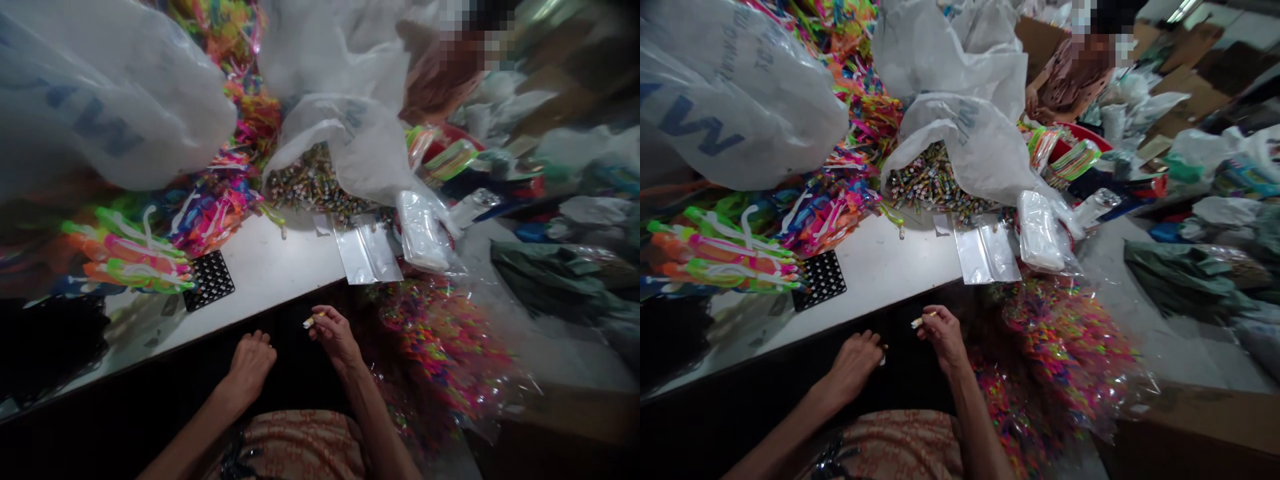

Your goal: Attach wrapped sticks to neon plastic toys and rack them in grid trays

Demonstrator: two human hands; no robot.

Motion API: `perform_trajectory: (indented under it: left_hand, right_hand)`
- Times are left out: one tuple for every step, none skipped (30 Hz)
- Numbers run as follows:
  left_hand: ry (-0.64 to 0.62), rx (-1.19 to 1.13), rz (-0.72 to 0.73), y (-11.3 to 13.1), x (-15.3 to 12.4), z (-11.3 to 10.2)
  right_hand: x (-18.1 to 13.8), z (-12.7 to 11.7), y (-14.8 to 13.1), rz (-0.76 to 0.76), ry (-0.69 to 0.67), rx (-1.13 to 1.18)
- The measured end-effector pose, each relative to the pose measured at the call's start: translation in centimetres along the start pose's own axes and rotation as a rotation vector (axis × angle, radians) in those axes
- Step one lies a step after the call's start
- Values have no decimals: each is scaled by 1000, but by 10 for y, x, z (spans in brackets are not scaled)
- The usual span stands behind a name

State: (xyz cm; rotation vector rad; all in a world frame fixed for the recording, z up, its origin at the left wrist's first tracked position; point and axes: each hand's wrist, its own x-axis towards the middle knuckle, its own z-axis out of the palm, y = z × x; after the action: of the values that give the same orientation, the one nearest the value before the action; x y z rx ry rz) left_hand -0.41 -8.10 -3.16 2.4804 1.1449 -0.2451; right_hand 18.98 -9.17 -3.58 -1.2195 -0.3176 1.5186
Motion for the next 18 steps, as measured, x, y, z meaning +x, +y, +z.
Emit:
perform_trajectory:
  left_hand:
    - [20,-11,-4,-2,-6,-3]
    - [24,-17,-13,-4,-13,-4]
    - [7,-15,-22,-6,-19,-3]
    - [-21,-5,-41,-8,-24,-1]
    - [-40,2,-61,-10,-28,3]
    - [-42,0,-82,-12,-31,6]
    - [-35,-16,-102,-15,-33,7]
    - [-25,-51,-123,-17,-33,7]
    - [-8,-117,-148,-19,-33,5]
    - [7,-222,-179,-20,-32,2]
    - [14,-373,-208,-20,-30,-3]
    - [20,-560,-234,-20,-28,-8]
    - [26,-772,-248,-18,-26,-13]
    - [26,-986,-249,-15,-24,-17]
    - [17,-1181,-238,-12,-22,-20]
    - [10,-1340,-219,-8,-20,-22]
    - [13,-1460,-202,-3,-18,-24]
    - [21,-1548,-193,1,-16,-25]
  right_hand:
    - [-1,3,-1,-5,-16,-1]
    - [-1,6,-2,-8,-31,-5]
    - [-1,9,-2,-8,-45,-10]
    - [0,11,-2,-6,-56,-16]
    - [0,13,-1,-2,-64,-23]
    - [1,15,1,3,-69,-28]
    - [1,17,2,8,-71,-32]
    - [2,18,4,9,-71,-33]
    - [2,19,6,10,-71,-34]
    - [1,20,7,10,-69,-34]
    - [1,21,8,11,-67,-30]
    - [0,22,8,14,-67,-21]
    - [-1,23,7,22,-70,-7]
    - [-2,25,6,32,-78,10]
    - [-2,28,5,41,-92,26]
    - [-3,30,3,45,-106,39]
    - [-3,34,2,43,-119,45]
    - [-3,37,0,34,-131,42]
